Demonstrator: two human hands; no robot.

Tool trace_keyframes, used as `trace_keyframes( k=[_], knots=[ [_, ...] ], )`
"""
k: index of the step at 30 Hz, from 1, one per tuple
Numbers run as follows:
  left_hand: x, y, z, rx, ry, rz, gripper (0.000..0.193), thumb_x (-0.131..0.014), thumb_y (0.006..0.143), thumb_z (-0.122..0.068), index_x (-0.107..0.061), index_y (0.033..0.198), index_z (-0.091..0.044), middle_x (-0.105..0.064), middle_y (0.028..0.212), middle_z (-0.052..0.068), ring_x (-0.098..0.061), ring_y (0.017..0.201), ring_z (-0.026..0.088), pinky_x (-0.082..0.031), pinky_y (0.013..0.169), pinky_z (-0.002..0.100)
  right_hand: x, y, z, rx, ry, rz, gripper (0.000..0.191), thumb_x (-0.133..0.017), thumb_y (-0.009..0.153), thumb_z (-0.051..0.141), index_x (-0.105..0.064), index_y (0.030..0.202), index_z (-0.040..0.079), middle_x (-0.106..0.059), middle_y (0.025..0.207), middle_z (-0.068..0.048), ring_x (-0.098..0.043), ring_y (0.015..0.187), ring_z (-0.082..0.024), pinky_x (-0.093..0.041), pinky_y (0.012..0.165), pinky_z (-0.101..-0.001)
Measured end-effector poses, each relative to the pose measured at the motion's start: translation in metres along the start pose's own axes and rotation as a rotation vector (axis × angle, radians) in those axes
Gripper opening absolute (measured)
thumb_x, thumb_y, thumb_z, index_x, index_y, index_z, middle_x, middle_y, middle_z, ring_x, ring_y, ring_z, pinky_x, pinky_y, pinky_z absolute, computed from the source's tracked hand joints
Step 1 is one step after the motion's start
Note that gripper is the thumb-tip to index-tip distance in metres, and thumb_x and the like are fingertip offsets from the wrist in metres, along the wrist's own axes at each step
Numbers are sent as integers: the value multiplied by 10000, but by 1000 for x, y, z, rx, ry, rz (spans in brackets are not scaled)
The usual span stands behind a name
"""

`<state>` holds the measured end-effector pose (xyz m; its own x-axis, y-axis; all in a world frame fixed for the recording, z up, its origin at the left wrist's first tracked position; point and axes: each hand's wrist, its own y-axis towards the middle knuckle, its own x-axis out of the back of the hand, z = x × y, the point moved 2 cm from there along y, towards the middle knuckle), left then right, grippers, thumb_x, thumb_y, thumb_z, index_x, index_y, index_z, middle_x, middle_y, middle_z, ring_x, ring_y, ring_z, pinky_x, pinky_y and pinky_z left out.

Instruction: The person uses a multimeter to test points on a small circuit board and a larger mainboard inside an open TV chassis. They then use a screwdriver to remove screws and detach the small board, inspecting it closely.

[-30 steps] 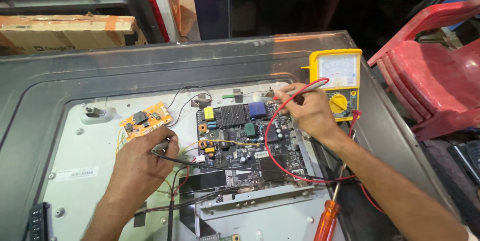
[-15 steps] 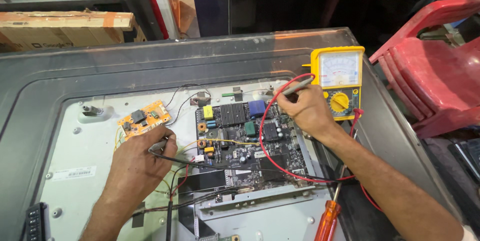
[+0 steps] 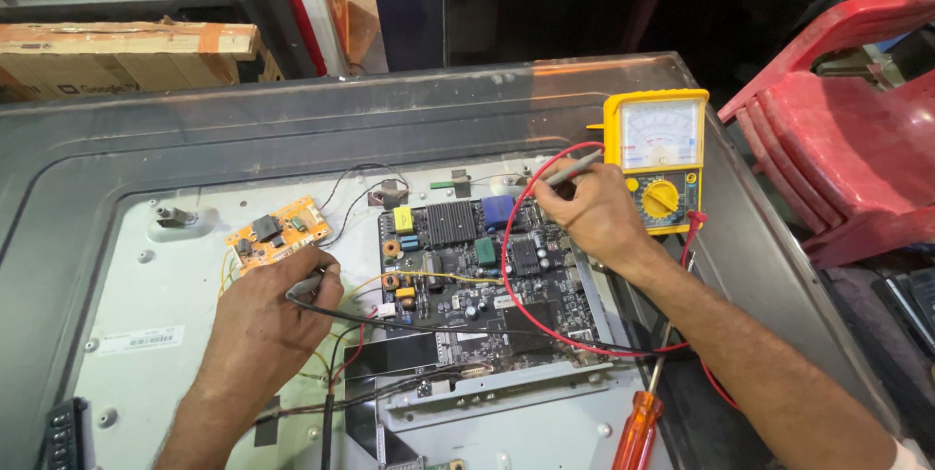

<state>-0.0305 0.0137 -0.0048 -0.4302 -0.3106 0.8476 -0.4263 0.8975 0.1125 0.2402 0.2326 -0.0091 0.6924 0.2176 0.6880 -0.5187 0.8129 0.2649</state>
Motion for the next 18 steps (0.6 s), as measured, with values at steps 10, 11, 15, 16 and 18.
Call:
trace_keyframes(
  k=[10, 11, 15, 16, 18],
  knots=[
    [-1, -1, -4, -2, -94, -37, 163, -688, 859, -237, -741, 940, -105, -733, 756, 169, -713, 725, 378, -560, 647, 439, 2, 1, -4, 12, 17, -13, 198, -692, 882, 224, -736, 863, 33, -690, 662, -115, -666, 570, -208, -515, 554, -360],
    [0, -2, -5, 22, -96, -16, 162, -689, 857, -236, -744, 941, -109, -732, 750, 168, -715, 721, 377, -559, 646, 440, 2, 2, -5, 28, 13, -22, 195, -694, 883, 225, -739, 862, 36, -696, 674, -113, -673, 583, -206, -521, 564, -357],
    [-1, -1, -9, 26, -116, -25, 174, -714, 877, -276, -744, 945, -118, -741, 755, 159, -722, 724, 375, -566, 645, 438, 8, 2, -7, 24, 5, -36, 198, -700, 883, 222, -735, 851, 30, -692, 684, -125, -663, 590, -218, -522, 580, -364],
    [-1, 0, -9, 41, -84, 2, 178, -715, 879, -285, -738, 955, -125, -749, 756, 151, -727, 728, 371, -569, 654, 440, 9, 1, -7, 14, 25, -39, 194, -698, 880, 218, -733, 849, 30, -689, 675, -120, -656, 582, -211, -518, 575, -361],
    [-3, 3, -7, 77, -21, 56, 189, -717, 883, -302, -728, 976, -139, -765, 757, 137, -738, 736, 364, -574, 672, 443, 12, 0, -5, -7, 68, -42, 187, -694, 874, 211, -729, 844, 29, -683, 659, -110, -642, 565, -198, -511, 564, -355]
  ],
)
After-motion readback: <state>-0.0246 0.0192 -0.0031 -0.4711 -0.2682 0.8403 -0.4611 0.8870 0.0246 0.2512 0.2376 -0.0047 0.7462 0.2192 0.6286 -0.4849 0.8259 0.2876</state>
